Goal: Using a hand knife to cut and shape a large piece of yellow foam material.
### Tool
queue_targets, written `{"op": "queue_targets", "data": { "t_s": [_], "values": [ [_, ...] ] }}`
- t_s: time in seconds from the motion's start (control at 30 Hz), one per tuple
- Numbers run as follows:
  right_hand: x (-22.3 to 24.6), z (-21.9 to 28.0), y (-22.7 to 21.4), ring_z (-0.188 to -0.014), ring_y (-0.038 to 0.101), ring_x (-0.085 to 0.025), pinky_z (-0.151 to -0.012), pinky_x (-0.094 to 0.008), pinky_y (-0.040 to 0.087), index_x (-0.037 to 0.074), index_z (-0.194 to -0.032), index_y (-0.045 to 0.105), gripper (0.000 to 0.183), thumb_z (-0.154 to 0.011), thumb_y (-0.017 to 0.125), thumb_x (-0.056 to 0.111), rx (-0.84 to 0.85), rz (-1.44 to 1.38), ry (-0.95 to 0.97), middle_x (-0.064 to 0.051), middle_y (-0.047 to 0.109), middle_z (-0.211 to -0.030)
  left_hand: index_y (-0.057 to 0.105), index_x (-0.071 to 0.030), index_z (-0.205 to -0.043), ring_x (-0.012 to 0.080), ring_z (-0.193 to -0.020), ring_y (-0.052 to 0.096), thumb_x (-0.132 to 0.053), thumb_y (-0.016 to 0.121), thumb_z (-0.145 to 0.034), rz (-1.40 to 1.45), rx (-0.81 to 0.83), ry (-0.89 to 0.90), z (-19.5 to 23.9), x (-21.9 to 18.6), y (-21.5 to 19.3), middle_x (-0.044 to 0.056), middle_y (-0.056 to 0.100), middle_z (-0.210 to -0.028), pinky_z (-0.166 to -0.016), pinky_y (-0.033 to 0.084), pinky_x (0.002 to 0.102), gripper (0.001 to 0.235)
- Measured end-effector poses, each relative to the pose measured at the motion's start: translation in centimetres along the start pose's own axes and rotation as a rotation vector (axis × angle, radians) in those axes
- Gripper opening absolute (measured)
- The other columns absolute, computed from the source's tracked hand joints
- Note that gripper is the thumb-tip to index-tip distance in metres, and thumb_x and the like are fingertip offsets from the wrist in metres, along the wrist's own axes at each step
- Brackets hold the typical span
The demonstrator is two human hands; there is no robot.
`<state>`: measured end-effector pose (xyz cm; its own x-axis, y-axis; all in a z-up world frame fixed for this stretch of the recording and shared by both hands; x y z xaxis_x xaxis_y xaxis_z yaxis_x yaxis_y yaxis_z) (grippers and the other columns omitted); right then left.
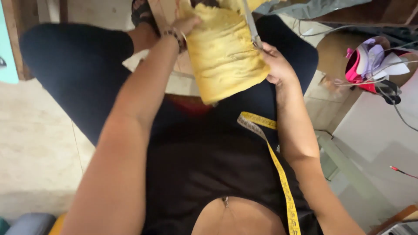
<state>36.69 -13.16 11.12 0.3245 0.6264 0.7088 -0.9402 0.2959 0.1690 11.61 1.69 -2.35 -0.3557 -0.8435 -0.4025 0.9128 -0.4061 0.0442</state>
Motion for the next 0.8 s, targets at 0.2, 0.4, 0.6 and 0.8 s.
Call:
{"op": "queue_targets", "data": {
  "t_s": [0.2, 0.4, 0.6, 0.8],
  "values": [
    [5.3, 2.5, -0.5, -0.095, 0.073, -0.009, -0.064, -0.017, 0.055, 0.015, -0.137, 0.065, 0.036, -0.102, 0.064, 0.024, -0.162, 0.139, 0.135, -0.003, 0.072, -0.112, 0.066, -0.006, -0.113, 0.0357, -0.092, 0.07, -0.039, 0.06, -0.097, -1.08, -0.025, 0.413, -1.5, -1.9, 7.6, 0.017, 0.072, -0.102, -0.077, 0.057, 0.045, 0.036],
    [3.4, 2.1, 5.1, -0.097, 0.065, -0.008, -0.086, -0.023, 0.052, 0.012, -0.115, 0.071, 0.016, -0.1, 0.068, 0.013, 0.283, 0.588, -0.075, 0.0, 0.073, -0.11, 0.032, -0.003, -0.144, 0.0314, -0.099, 0.07, -0.029, 0.062, -0.097, -1.107, -0.094, 0.29, -0.7, -2.0, 7.6, 0.014, 0.067, -0.109, -0.073, 0.06, 0.046, 0.062],
    [3.5, 1.4, 8.9, -0.103, 0.068, -0.01, -0.093, -0.025, 0.054, 0.016, -0.112, 0.074, 0.016, -0.096, 0.071, 0.012, 0.405, 0.72, -0.088, 0.002, 0.071, -0.117, 0.003, -0.006, -0.159, 0.0305, -0.111, 0.068, -0.018, 0.056, -0.098, -1.106, -0.094, -0.017, -3.5, 1.0, 0.6, 0.01, 0.069, -0.124, -0.088, 0.059, 0.044, 0.082],
    [-0.8, -0.6, 10.5, -0.153, 0.037, -0.028, -0.112, -0.034, 0.042, 0.027, -0.107, 0.077, 0.027, -0.089, 0.074, 0.008, 0.546, 0.958, -0.056, -0.021, 0.027, -0.168, -0.019, -0.001, -0.159, 0.0333, -0.094, 0.07, -0.015, 0.05, -0.098, -0.963, -0.002, -0.032, -4.0, 1.5, -0.3, 0.016, 0.071, -0.107, -0.073, 0.057, 0.046, 0.093]
  ]
}}
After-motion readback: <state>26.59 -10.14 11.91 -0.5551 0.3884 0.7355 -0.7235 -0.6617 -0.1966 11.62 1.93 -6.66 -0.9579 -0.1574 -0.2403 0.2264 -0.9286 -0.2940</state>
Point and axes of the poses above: each hand's wrist, its own z-axis away from the middle knuckle, its own y-axis out of the palm, x = y × z, the point moved 9 cm from there along -z, towards the middle knuckle
